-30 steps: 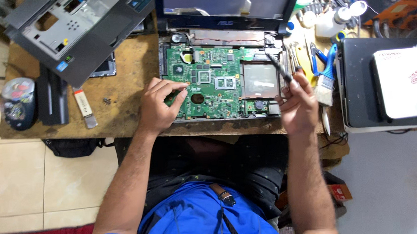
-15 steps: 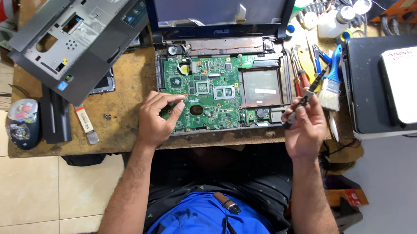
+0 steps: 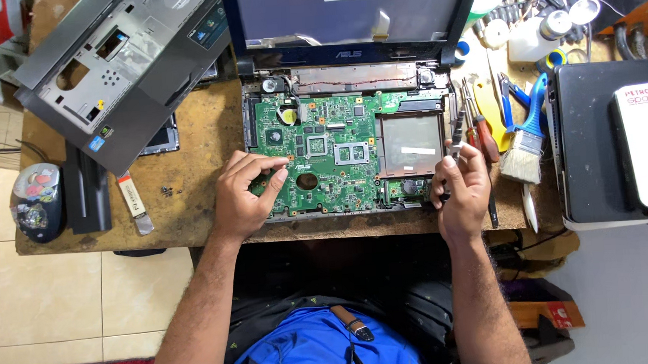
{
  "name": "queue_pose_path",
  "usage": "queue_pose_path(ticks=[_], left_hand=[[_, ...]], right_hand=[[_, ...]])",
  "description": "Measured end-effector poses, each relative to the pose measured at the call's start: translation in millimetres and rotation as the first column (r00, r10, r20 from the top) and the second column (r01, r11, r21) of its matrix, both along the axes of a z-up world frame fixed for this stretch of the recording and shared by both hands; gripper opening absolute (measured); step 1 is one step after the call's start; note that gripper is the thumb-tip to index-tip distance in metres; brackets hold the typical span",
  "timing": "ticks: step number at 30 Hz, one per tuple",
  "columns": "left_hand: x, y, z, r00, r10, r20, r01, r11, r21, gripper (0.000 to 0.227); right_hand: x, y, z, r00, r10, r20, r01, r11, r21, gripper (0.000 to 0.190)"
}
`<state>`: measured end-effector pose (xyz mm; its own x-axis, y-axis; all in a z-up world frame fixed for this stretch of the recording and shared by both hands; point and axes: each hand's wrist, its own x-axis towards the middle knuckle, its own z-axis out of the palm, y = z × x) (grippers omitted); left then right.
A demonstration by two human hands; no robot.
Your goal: The person assembles a laptop by screwing components onto the motherboard, placing the palm rest, and installing the keyboard. The person uses a screwdriver to secure screws and aligns parts into place.
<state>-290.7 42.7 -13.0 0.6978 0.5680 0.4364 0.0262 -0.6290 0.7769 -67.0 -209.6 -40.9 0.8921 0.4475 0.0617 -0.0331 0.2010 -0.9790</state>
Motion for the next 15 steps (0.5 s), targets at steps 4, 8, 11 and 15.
queue_pose_path(ticks=[4,8,11,15], left_hand=[[0.0,3.3,-4.4,0.999,-0.03,0.033,0.03,0.999,0.018,0.01],[0.8,3.4,0.5,0.999,-0.042,0.031,0.041,0.999,0.036,0.009],[-0.5,1.7,-0.6,0.999,-0.041,0.024,0.04,0.999,0.025,0.009],[-0.8,2.0,-1.4,0.999,-0.028,0.026,0.027,1.0,0.013,0.009]], right_hand=[[-3.2,2.8,13.1,0.996,-0.002,-0.087,0.008,0.998,0.068,0.026],[-5.1,6.4,33.3,0.982,0.01,-0.191,0.012,0.993,0.116,0.022],[-1.4,1.8,17.9,0.983,0.015,-0.184,0.003,0.995,0.097,0.022],[6.3,-1.6,4.2,0.985,0.017,-0.174,-0.003,0.997,0.082,0.027]])
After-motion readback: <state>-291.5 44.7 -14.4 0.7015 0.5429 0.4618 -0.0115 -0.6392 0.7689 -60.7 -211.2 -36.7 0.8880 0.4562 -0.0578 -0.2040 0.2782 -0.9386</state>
